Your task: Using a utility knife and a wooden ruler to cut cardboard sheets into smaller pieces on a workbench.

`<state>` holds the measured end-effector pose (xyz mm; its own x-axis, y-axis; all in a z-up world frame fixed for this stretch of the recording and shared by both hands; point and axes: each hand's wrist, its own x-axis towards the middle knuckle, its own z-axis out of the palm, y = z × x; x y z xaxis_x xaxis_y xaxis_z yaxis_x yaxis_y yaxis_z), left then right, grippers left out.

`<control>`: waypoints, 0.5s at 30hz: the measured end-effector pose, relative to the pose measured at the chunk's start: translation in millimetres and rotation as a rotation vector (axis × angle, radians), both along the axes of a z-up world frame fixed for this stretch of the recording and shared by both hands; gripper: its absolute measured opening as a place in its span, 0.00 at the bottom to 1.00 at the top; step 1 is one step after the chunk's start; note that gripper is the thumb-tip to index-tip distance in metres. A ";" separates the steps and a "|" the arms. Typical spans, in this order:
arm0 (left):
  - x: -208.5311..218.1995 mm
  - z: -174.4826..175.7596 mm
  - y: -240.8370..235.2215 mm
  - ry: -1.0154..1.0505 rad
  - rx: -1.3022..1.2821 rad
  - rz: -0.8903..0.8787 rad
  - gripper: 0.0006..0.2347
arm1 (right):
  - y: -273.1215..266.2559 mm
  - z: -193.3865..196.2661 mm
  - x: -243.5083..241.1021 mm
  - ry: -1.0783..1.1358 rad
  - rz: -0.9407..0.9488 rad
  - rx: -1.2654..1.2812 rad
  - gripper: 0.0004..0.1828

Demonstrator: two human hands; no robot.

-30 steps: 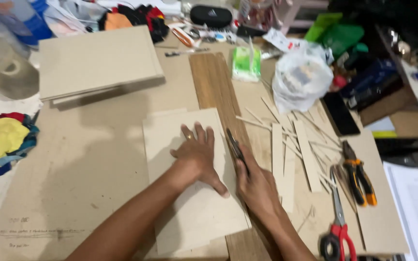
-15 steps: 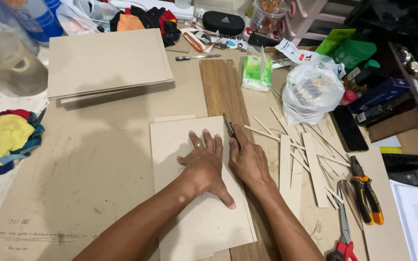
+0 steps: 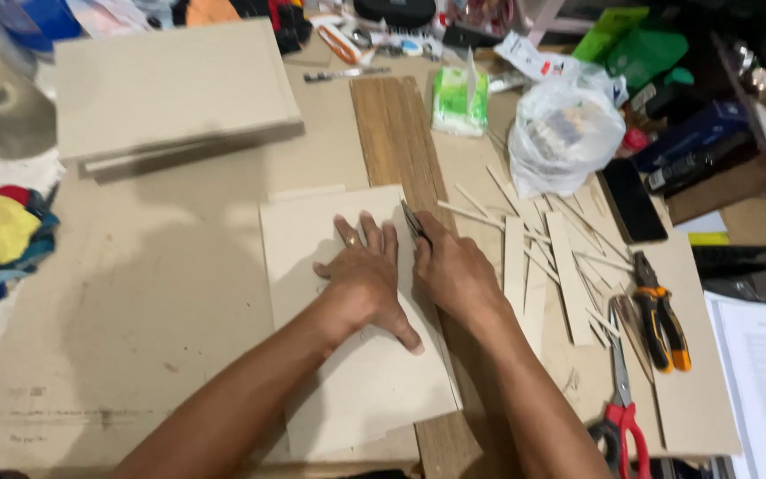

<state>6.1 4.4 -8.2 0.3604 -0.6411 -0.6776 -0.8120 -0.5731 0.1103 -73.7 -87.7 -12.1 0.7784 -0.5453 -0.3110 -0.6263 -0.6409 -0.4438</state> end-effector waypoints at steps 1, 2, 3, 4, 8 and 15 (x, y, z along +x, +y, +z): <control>0.9 -1.7 -0.9 0.002 -0.006 0.012 0.70 | 8.8 12.8 -10.8 0.009 -0.003 0.016 0.30; 1.5 -3.5 -1.1 0.010 -0.002 0.002 0.70 | 14.7 15.1 -21.7 0.017 -0.013 0.020 0.30; 2.0 -5.3 -1.6 0.004 -0.009 0.014 0.71 | 20.6 17.6 -32.6 0.037 -0.022 0.041 0.30; 1.8 -7.6 -1.0 0.000 -0.012 0.028 0.71 | 27.5 19.8 -44.0 0.059 -0.030 0.065 0.30; -0.5 -6.1 -2.7 -0.007 -0.025 0.026 0.71 | 45.2 7.3 -95.6 0.155 -0.072 0.107 0.31; -3.7 2.0 -4.8 0.053 0.146 0.130 0.72 | 76.8 -38.4 -193.0 0.319 -0.170 0.022 0.32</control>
